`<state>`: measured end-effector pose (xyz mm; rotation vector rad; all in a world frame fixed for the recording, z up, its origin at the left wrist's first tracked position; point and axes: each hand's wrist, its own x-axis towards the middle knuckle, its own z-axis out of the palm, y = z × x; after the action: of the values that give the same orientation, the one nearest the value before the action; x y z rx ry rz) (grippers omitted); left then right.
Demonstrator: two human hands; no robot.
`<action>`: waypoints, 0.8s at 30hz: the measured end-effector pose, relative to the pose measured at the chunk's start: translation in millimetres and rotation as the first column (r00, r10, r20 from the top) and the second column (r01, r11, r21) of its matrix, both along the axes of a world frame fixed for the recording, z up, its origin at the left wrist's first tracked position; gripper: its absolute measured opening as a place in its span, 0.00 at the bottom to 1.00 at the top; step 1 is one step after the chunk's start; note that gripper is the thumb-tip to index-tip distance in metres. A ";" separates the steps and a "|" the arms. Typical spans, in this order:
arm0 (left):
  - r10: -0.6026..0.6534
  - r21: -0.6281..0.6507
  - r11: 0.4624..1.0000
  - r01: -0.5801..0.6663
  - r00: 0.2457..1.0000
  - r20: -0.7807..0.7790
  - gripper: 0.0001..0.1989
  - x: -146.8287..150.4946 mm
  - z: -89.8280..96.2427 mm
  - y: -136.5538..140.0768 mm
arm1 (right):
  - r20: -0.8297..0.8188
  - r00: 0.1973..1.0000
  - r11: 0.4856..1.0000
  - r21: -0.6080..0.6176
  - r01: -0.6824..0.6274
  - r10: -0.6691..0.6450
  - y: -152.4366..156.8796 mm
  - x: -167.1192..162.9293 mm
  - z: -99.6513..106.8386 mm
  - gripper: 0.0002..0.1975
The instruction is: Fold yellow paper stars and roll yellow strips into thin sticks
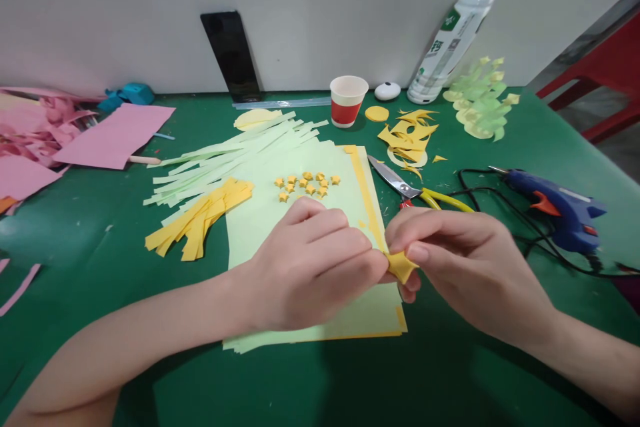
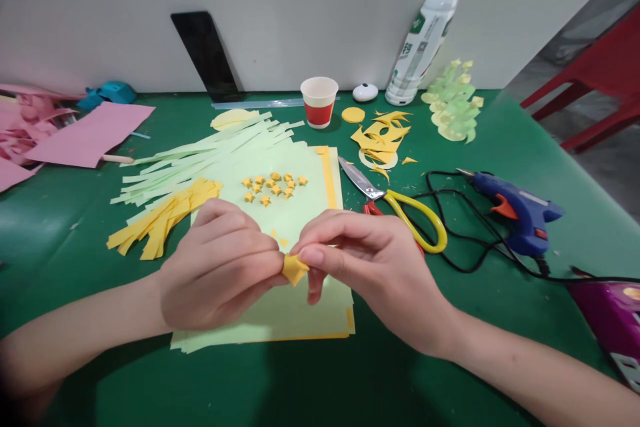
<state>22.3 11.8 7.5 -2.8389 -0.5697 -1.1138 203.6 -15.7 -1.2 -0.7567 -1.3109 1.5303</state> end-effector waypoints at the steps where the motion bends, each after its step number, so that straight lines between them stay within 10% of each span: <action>1: 0.015 0.001 1.000 -0.015 1.000 0.005 0.11 1.2 -1.5 0.2 | 0.041 0.997 0.995 0.084 0.063 -0.067 -2.4 0.1 -0.3 0.06; 6: -0.017 -0.128 0.991 0.025 0.998 0.066 0.14 6.3 -8.3 -1.4 | 0.187 0.908 0.827 0.510 0.236 -0.375 -9.4 -2.8 -1.4 0.11; 12: -0.010 -0.158 0.987 0.024 0.996 0.093 0.15 7.0 -7.2 -4.6 | 0.220 0.841 0.704 0.669 0.239 -0.494 -8.6 -5.8 -1.8 0.12; 24: -0.116 -0.161 0.977 0.139 0.983 0.144 0.20 6.9 -3.2 -7.4 | 0.228 0.878 0.715 0.679 0.166 -0.421 -18.8 -5.7 -3.5 0.15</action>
<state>29.2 4.4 4.2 -3.0005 -0.5191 -1.3480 197.9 -34.5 -4.7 -0.7673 -1.7569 0.5946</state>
